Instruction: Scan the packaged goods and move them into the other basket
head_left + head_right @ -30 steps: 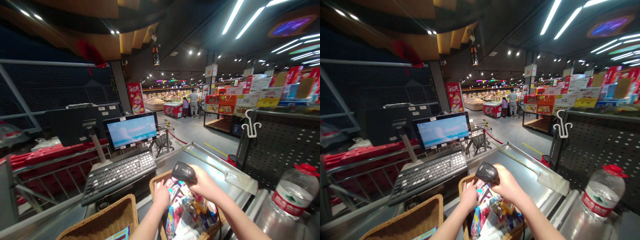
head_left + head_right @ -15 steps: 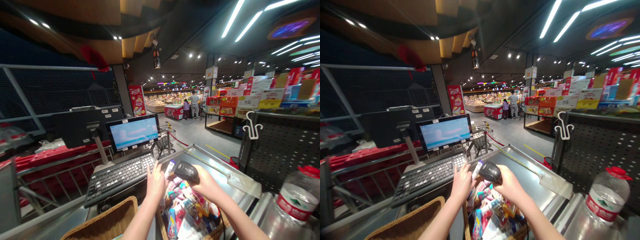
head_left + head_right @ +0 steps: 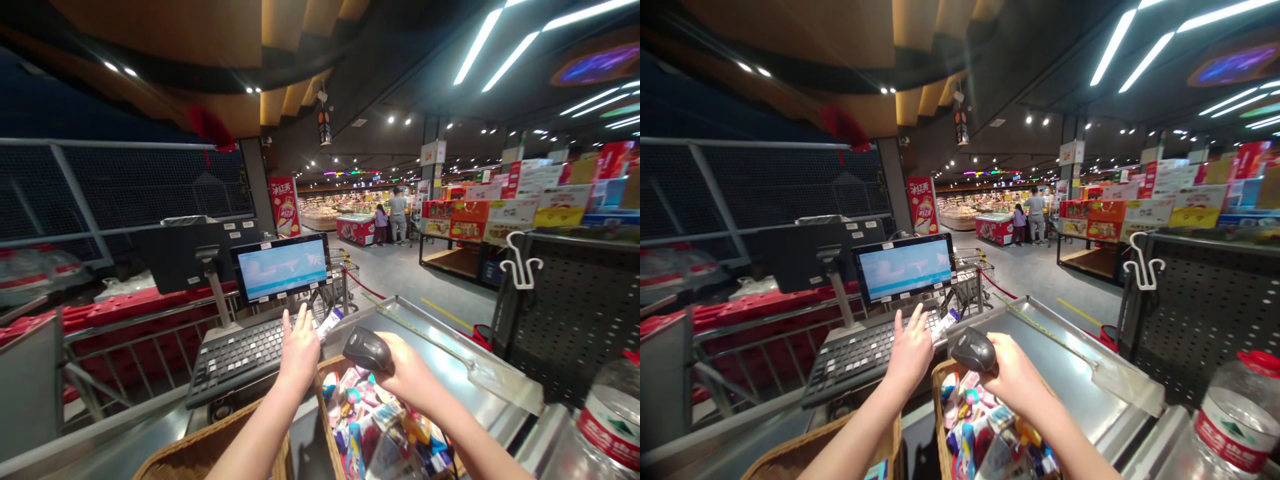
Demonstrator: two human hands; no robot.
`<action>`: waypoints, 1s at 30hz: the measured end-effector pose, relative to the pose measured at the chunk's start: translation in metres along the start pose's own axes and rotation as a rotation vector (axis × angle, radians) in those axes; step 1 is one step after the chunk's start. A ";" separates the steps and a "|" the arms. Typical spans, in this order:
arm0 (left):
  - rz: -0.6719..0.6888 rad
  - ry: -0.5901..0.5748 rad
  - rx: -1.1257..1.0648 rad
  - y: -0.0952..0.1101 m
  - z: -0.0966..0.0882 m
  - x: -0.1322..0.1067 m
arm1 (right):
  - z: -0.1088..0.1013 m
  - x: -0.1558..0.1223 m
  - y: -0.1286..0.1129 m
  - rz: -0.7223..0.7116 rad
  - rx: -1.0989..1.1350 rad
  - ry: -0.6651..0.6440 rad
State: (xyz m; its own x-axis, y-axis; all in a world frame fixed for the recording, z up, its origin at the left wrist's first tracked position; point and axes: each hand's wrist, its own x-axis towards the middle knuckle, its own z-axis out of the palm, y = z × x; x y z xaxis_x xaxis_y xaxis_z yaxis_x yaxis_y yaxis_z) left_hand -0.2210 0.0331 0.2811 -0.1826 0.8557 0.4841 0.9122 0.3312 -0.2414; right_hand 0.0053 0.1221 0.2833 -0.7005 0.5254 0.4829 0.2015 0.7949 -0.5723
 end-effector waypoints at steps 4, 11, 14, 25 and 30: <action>0.005 -0.005 0.003 -0.003 -0.001 -0.003 | 0.002 0.001 -0.011 -0.005 -0.013 -0.019; 0.007 -0.012 -0.029 -0.010 -0.004 -0.010 | 0.007 0.000 -0.015 0.004 -0.005 -0.030; 0.000 -0.006 -0.020 -0.014 -0.002 -0.014 | 0.012 0.000 -0.013 0.008 -0.011 -0.025; -0.040 -0.053 0.033 -0.046 0.008 -0.051 | 0.035 0.003 -0.036 -0.024 -0.054 -0.064; -0.078 -0.137 0.051 -0.066 0.008 -0.080 | 0.050 0.006 -0.054 -0.038 -0.024 -0.111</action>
State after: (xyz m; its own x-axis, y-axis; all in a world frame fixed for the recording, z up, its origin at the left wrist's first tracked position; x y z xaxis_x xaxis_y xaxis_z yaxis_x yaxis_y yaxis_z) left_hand -0.2700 -0.0543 0.2514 -0.3036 0.8716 0.3850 0.8741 0.4156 -0.2517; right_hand -0.0438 0.0669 0.2838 -0.7791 0.4586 0.4274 0.1882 0.8214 -0.5384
